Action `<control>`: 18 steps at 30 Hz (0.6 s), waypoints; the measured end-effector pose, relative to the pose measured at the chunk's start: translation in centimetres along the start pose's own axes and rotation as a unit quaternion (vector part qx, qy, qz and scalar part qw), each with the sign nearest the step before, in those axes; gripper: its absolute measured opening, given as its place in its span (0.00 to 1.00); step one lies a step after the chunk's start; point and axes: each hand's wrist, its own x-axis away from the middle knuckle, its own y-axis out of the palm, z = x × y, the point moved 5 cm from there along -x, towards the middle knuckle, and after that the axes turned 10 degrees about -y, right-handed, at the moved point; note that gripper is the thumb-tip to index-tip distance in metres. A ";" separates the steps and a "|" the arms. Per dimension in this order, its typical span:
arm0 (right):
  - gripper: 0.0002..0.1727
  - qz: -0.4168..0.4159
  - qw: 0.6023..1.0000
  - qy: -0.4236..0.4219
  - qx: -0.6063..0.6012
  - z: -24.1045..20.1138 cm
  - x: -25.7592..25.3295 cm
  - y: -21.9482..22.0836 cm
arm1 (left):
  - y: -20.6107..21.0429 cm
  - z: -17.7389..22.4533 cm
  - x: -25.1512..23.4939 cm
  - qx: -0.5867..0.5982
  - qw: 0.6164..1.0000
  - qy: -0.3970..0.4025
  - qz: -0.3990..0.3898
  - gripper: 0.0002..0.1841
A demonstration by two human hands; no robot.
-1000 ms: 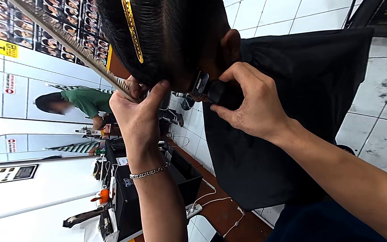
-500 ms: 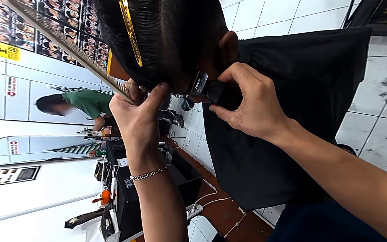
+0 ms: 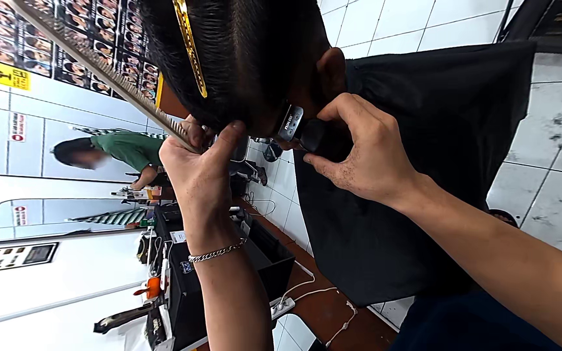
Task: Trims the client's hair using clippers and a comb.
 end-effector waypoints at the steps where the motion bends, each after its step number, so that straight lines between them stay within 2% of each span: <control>1: 0.23 -0.001 1.000 0.001 0.001 0.0 0.0 0.0 | 0.0 0.0 0.0 0.000 1.000 -0.002 0.000 0.10; 18: 0.23 0.010 1.000 0.007 -0.010 0.4 -0.1 0.0 | 0.1 0.1 0.0 0.009 1.000 0.000 0.003 0.11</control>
